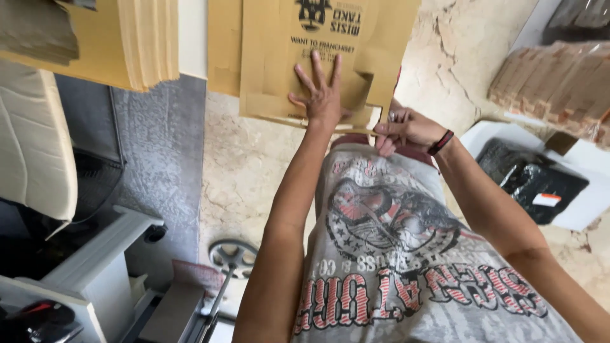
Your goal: The person is manually folding flat cardboard sheets into boxes and stacking them in a factory setting.
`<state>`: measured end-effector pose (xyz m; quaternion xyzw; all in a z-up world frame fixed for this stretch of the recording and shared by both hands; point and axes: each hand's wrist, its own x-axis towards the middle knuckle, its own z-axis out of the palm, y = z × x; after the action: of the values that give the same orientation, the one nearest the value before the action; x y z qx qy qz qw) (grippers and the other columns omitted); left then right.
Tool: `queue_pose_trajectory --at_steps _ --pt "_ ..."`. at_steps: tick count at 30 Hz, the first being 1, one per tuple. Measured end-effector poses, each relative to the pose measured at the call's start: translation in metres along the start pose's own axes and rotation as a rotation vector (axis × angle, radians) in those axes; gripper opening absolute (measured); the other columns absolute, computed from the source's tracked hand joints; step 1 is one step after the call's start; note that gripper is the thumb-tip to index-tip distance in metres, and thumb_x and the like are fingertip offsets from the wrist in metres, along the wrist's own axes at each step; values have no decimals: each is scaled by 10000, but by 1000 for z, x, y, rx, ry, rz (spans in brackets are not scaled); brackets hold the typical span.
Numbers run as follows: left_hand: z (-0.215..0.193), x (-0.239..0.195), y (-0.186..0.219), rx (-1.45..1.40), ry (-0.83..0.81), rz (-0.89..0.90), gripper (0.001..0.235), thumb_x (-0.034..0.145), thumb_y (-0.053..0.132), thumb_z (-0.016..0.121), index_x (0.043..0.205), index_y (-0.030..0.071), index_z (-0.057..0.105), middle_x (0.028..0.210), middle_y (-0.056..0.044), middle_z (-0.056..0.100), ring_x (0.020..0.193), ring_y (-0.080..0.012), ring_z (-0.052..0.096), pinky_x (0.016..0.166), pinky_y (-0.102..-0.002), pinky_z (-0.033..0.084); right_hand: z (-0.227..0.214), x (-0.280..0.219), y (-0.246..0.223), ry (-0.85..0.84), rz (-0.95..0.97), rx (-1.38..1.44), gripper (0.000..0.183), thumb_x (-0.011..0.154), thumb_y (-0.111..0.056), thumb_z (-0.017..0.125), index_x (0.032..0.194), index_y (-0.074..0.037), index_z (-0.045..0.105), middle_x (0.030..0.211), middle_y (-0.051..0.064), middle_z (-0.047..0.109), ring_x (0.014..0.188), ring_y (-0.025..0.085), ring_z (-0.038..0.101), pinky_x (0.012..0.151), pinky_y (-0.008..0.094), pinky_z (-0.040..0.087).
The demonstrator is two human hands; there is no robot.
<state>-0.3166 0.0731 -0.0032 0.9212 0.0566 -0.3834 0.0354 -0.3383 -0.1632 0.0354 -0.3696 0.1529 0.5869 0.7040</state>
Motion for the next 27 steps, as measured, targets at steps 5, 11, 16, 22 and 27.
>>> queue_pose_trajectory --at_steps 5,11,16,22,27 --pt "13 27 -24 -131 33 118 1289 696 418 970 1656 349 112 1697 -228 -118 1492 -639 15 908 -914 347 -23 24 -18 210 274 -346 518 876 -359 791 1150 69 689 1095 316 718 1010 458 710 872 636 550" --pt "-40 53 17 -142 233 -40 1154 850 815 778 1649 244 171 1698 -156 -18 1538 -479 38 1041 -854 254 -56 73 -33 509 -107 -109 418 1053 -412 653 741 -223 450 688 -62 408 585 80 457 560 240 466" --pt "-66 66 69 -511 -24 -293 1495 772 515 973 1581 288 -263 1627 -145 -435 1509 -561 -290 1035 -896 114 -57 82 -34 515 -207 -593 333 1013 -402 710 834 -123 682 727 -30 612 610 89 523 519 258 412" --pt "-55 75 73 -518 16 -312 1516 817 405 1003 1552 283 -317 1603 -191 -458 1483 -566 -330 1004 -914 62 -50 86 -32 564 -288 -642 364 1037 -362 694 792 -100 635 653 50 639 486 132 551 408 281 414" --pt "-65 56 53 -453 -88 -212 1306 902 391 881 1585 339 -230 1628 -164 -417 1520 -554 -236 1063 -831 241 -7 86 -43 714 -85 43 347 851 -399 686 1123 -184 701 1013 -8 744 852 138 711 644 331 599"
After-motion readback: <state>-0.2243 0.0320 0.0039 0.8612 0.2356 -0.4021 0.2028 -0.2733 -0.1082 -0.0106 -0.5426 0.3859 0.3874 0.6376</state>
